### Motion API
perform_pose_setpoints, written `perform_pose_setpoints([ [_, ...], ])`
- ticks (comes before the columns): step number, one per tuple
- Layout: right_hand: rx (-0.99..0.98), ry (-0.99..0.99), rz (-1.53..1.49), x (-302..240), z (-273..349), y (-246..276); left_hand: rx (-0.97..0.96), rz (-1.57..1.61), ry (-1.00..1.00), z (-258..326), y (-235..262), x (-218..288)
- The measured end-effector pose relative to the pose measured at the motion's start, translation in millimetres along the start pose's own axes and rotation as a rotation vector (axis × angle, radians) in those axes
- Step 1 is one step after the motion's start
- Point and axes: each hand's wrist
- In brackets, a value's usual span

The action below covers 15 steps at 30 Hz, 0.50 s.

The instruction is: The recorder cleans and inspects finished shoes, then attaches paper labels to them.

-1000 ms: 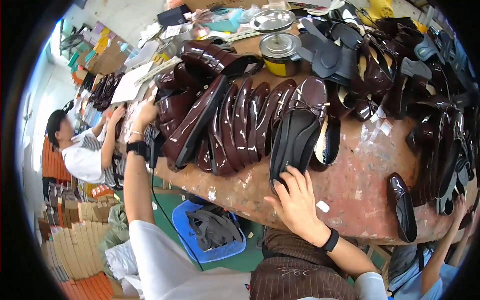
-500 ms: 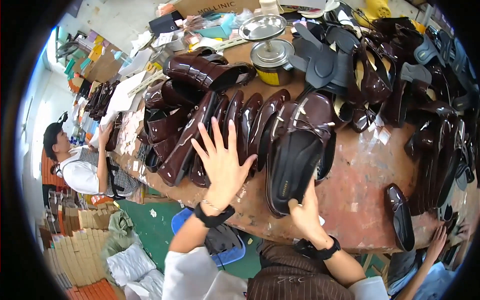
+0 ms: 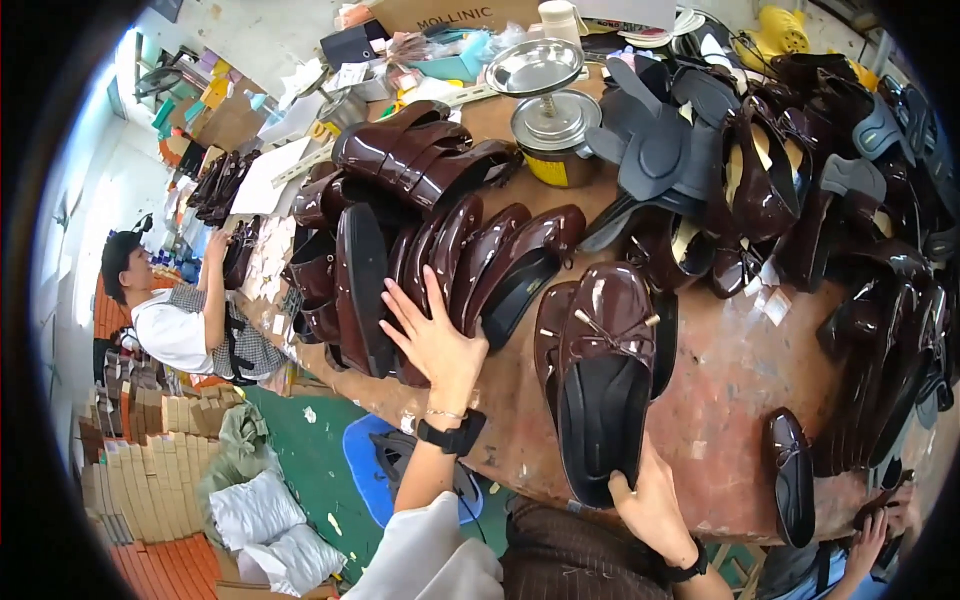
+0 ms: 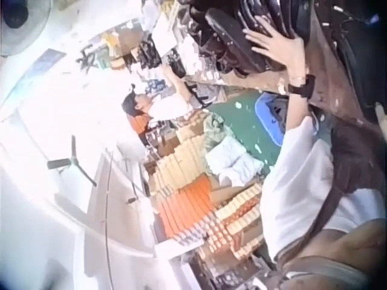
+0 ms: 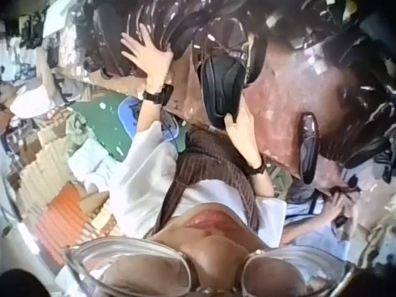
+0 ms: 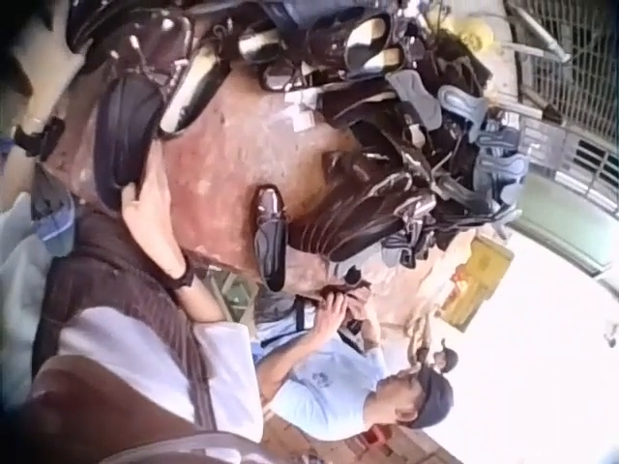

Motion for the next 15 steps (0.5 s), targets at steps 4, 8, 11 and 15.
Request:
perform_pose_setpoints([
  [4,-0.240,-0.238,-0.284,-4.2,0.4,10.7,0.052,0.001,-0.112,-0.2,-11.1,-46.2],
  [8,-0.250,-0.176,-0.215,6.1,-2.3,12.2,0.082,-0.114,-0.120,-18.4,-10.2,-78.1],
  [11,-0.258,-0.148,-0.120,-2.8,-4.0,16.9,0.122,-0.214,-0.074,-42.7,-14.0,-103.7],
  [15,-0.335,-0.207,-0.115,-21.3,-18.2,8.0,0.137,-0.309,0.115,-66.9,-25.7,-163.7],
])
Point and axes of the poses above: each hand's wrist, its own z-axis away from the middle knuckle, its own y-axis out of the back of the hand, x = y × z, and after that the axes turned 10 degrees about -x, right-handed
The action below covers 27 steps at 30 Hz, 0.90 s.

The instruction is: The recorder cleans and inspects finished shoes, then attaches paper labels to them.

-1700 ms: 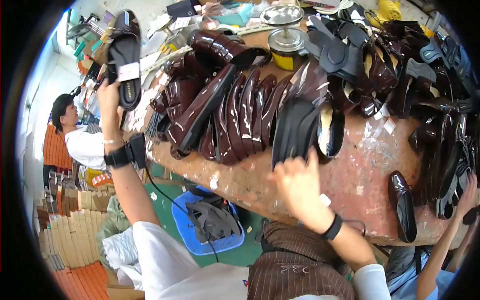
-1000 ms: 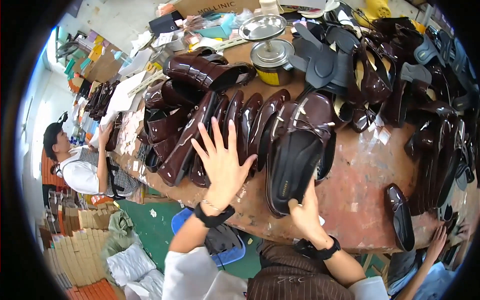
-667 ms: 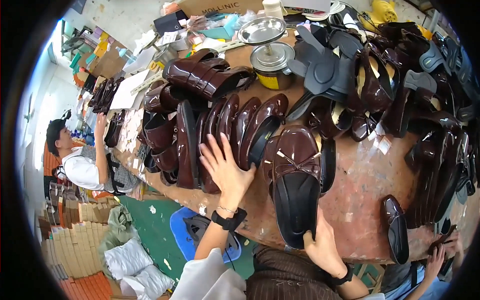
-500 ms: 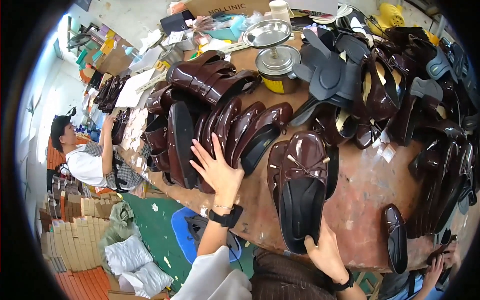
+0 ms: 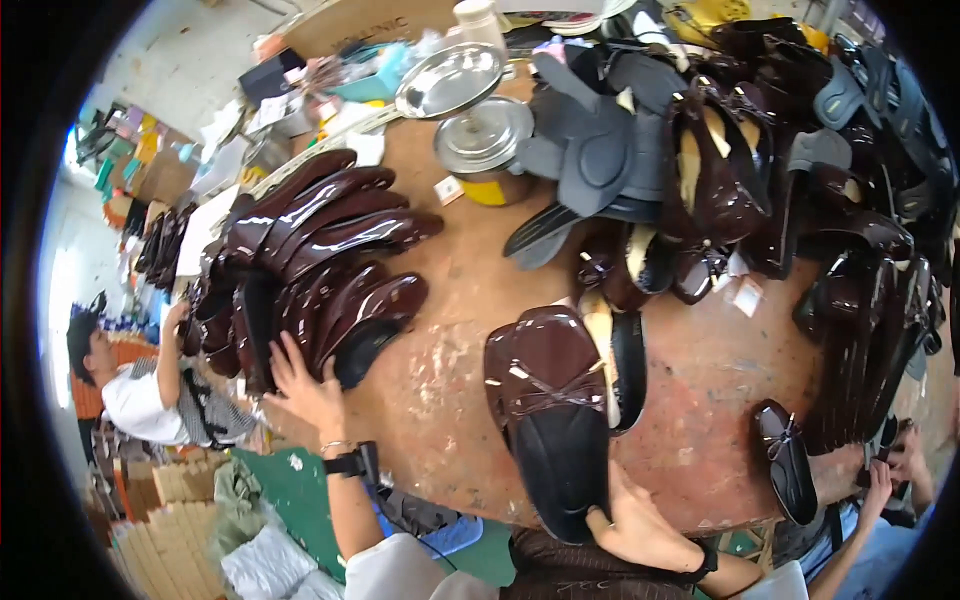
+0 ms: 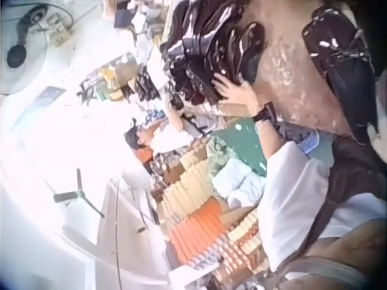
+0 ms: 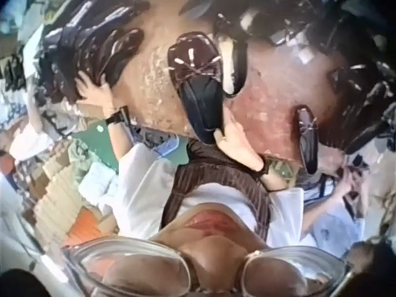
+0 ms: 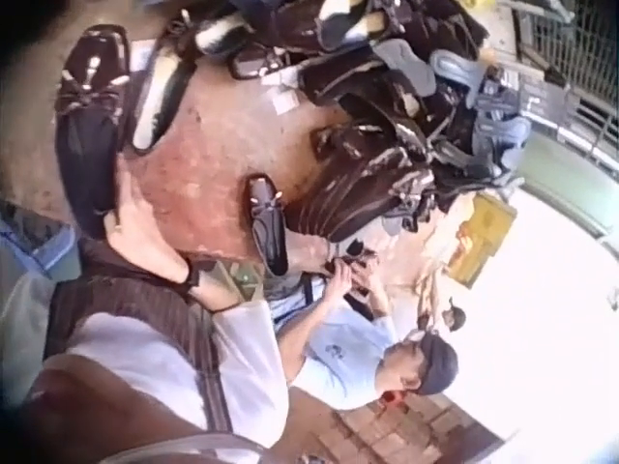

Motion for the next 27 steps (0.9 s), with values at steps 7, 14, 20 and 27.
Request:
perform_pose_setpoints([
  [7,0.024,0.121,0.038,-9.4,-24.2,-21.7,-0.311,0.089,-0.028,16.5,27.3,26.8],
  [14,-0.077,-0.099,0.160,-47.4,-30.7,-19.2,-0.280,1.128,-0.271,91.8,115.2,64.8],
  [20,0.097,0.273,0.268,-24.2,-34.8,-13.5,0.129,0.941,-0.711,-116.9,184.4,143.6],
  [27,-0.131,0.226,-0.025,-21.1,-21.8,37.8,-0.523,0.231,-0.678,-323.1,52.3,258.9],
])
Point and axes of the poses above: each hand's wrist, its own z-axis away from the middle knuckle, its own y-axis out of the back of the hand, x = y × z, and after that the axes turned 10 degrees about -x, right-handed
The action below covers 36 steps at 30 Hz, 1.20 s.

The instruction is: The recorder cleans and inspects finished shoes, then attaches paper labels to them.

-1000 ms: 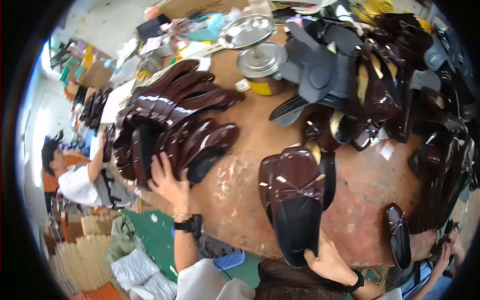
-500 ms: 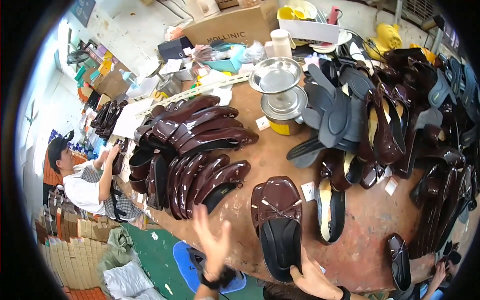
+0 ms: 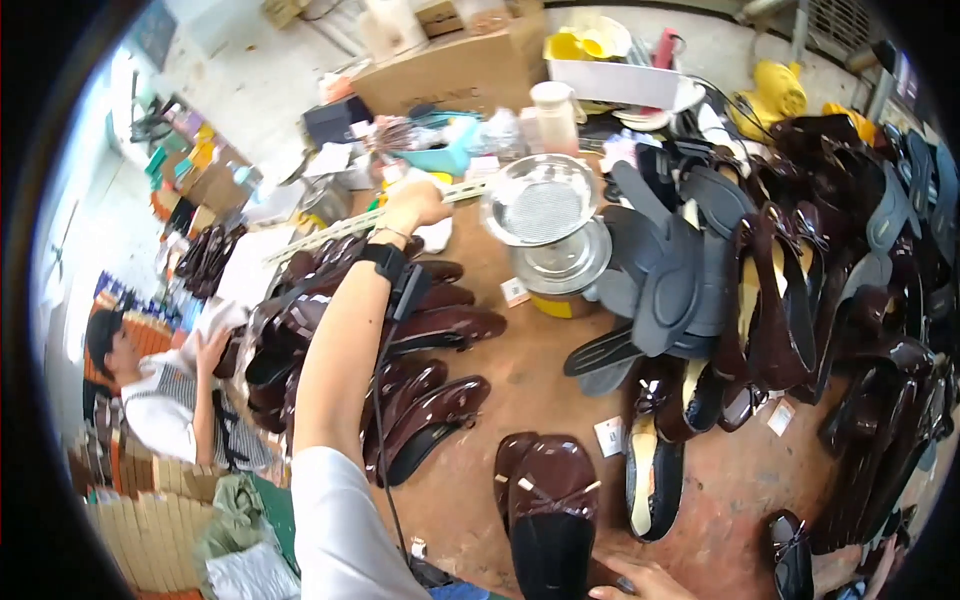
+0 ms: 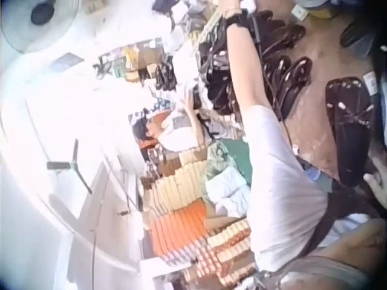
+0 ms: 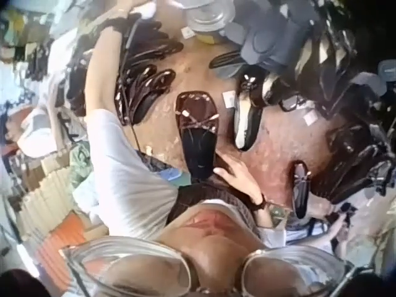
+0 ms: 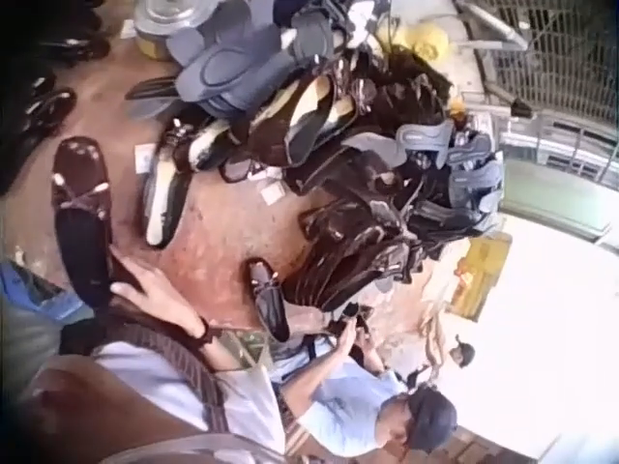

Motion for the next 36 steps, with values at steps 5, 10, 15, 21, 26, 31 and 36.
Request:
perform_pose_setpoints([
  [5,0.152,0.053,-0.019,-36.9,27.0,59.4,-0.020,0.028,-0.237,-72.4,-71.5,-4.9],
  [10,0.431,0.115,0.725,-63.1,17.0,130.6,-0.110,0.135,-0.364,-19.0,-85.7,23.3],
  [15,0.528,0.113,1.117,-68.9,-103.3,141.4,-0.170,-0.026,-0.413,83.4,-48.3,72.8],
  [21,0.851,-0.115,1.335,-34.0,-181.9,179.9,0.087,0.268,-0.338,230.1,-47.5,100.0],
  [26,1.040,0.282,0.945,-45.9,-143.8,226.8,0.196,0.624,-0.159,327.4,-78.8,103.7],
  [31,1.349,0.638,0.109,-101.2,-49.5,256.7,-0.044,1.186,-0.085,421.7,-169.7,121.1],
  [36,1.524,0.782,0.207,-156.9,55.0,264.4,-0.296,1.719,0.003,434.7,-165.9,168.0],
])
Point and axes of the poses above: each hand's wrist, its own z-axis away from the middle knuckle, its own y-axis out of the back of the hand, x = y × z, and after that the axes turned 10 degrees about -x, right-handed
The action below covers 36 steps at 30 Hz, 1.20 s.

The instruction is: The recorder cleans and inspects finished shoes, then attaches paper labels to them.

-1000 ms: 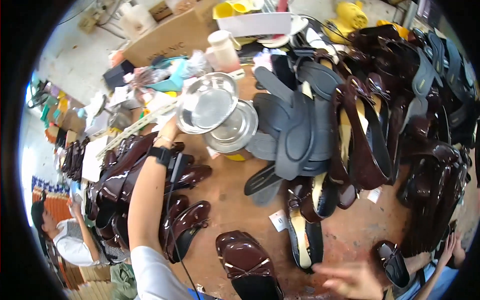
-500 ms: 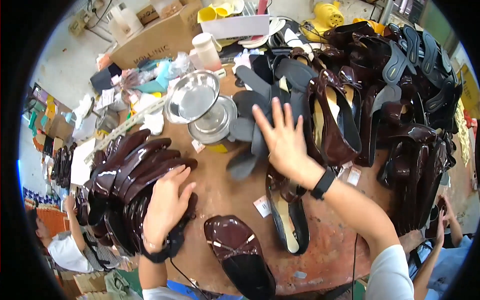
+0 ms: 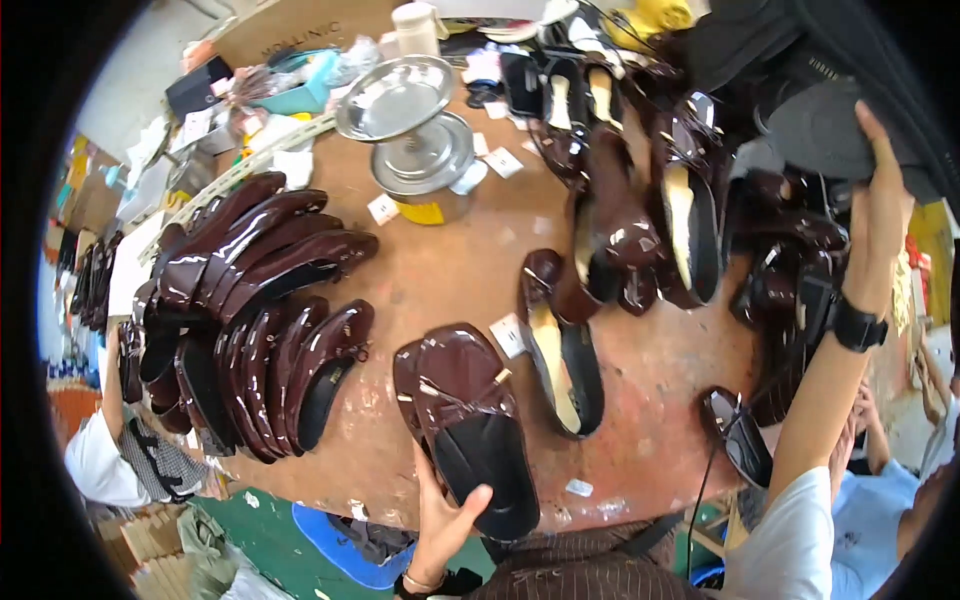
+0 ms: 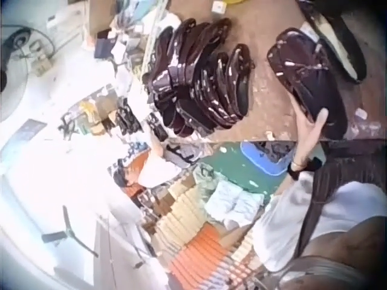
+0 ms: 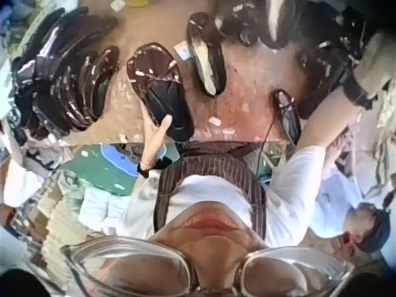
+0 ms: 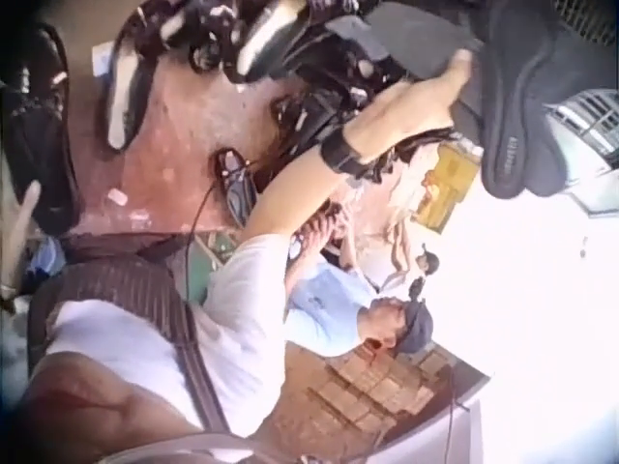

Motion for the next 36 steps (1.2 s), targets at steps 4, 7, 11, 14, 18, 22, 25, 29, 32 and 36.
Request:
perform_pose_setpoints([
  [4,-0.167,0.353,0.659,9.6,-9.4,38.7,0.133,0.013,0.074,3.6,-5.0,-19.8],
  [7,-0.287,0.597,0.825,45.8,-4.6,39.1,0.181,0.259,0.132,8.7,-18.8,-17.4],
  [11,-0.577,0.291,1.288,105.6,32.2,63.9,0.185,0.262,0.162,21.6,-32.9,-29.4],
  [14,-0.823,0.281,1.102,89.3,85.6,59.0,0.210,0.245,0.161,26.3,-33.0,-35.4],
  [18,-0.811,0.089,0.822,32.8,158.9,56.1,0.310,0.312,0.172,25.2,-35.8,-35.9],
  [22,-0.891,-0.116,0.907,11.2,230.6,96.8,0.366,0.238,0.167,27.9,-23.8,-48.9],
  [25,-0.927,-0.336,1.006,-3.0,262.8,140.2,0.403,0.244,0.241,29.1,-32.3,-23.2],
  [29,-0.567,-0.454,1.367,-11.6,301.4,207.9,0.272,0.235,0.049,20.0,13.9,-39.0],
  [32,-0.596,-0.354,1.457,12.2,350.1,250.6,0.323,0.356,0.160,33.5,36.3,-9.1],
  [36,-0.732,-0.679,1.373,5.4,363.3,219.7,0.193,-0.319,-0.155,56.6,76.0,-17.9],
])
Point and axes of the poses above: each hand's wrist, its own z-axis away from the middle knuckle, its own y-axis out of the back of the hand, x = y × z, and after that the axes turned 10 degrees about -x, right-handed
